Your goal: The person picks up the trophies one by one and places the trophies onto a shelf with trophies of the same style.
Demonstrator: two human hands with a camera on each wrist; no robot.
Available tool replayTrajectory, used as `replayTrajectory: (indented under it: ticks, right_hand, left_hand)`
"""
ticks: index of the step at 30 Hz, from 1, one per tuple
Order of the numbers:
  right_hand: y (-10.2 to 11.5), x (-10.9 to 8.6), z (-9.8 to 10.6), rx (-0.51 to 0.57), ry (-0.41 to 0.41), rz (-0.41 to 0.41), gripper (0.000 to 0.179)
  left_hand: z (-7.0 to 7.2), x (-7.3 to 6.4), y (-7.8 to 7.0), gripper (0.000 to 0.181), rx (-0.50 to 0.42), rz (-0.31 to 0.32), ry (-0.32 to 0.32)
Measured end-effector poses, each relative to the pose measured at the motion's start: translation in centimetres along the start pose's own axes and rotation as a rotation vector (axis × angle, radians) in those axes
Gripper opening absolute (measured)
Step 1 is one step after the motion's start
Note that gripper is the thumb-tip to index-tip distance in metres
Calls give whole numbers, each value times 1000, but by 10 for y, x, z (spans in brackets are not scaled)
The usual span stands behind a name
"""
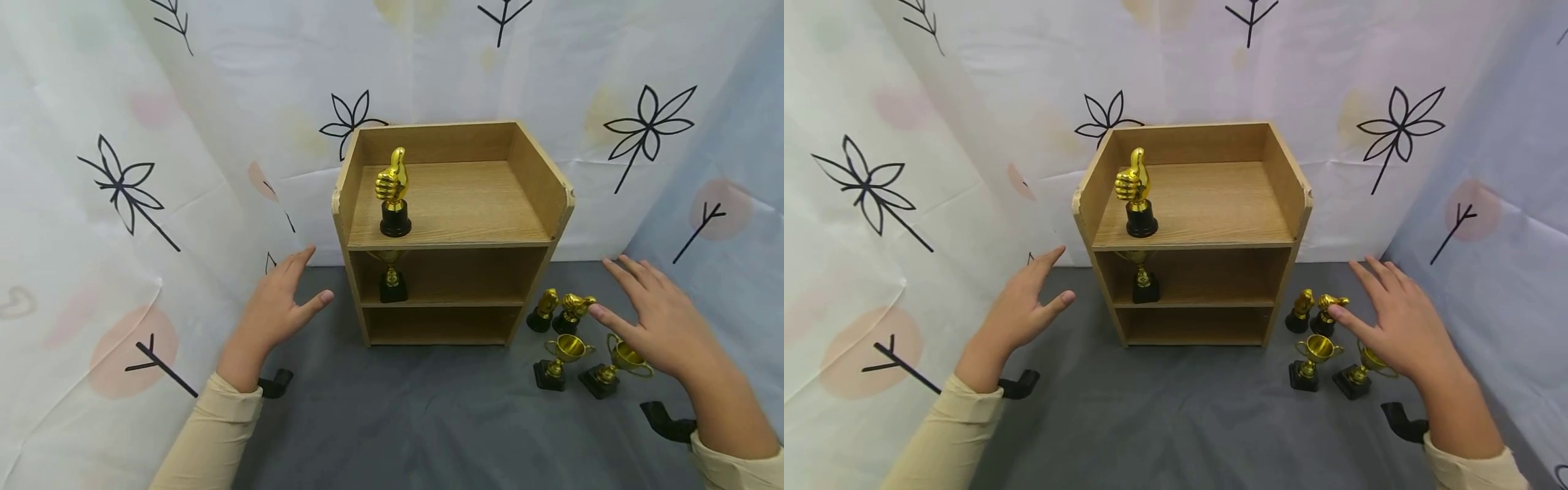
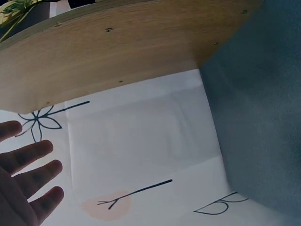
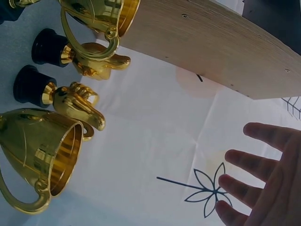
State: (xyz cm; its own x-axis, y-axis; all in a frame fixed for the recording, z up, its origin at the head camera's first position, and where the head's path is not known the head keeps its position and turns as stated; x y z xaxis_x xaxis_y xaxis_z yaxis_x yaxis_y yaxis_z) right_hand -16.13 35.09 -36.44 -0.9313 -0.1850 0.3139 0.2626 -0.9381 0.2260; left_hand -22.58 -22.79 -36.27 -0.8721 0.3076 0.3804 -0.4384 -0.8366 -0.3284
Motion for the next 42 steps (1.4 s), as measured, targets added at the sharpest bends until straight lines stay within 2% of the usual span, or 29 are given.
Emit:
replayTrajectory:
  ticks: [6,11,18,23,30,42]
  right_hand:
    - [0,-4,-2,28,-17,-9,81]
    - [4,-4,-7,42,-33,-7,78]
    - [7,-5,-14,81,-146,68,67]
    - [9,-5,-16,95,-193,89,63]
    - [14,-8,-21,101,-214,98,58]
    - [21,-9,-24,142,-290,133,50]
  left_hand:
    - [-6,5,-9,84,-42,-39,-68]
    - [-10,5,-12,79,-88,-62,-117]
    - [-14,8,-15,65,-234,-33,-129]
    - [-17,13,-18,61,-276,-28,-154]
    - [-21,17,-23,57,-423,-106,-287]
    - [-20,19,-33,58,-440,-149,-411]
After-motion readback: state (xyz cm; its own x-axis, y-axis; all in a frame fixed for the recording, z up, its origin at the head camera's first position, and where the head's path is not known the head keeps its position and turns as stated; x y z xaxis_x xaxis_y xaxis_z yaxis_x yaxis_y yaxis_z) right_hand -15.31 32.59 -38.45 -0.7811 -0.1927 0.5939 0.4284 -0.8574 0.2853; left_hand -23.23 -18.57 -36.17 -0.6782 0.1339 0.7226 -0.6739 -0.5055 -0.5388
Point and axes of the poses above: each hand's wrist, its own x-axis towards the middle knuckle, its own z-axis out of the back of the hand, y = z × x, the point moved 1 cm from there along x, towards the middle knuckle, and after that the axes turned 1 degree about -y, right-handed, at the moved point
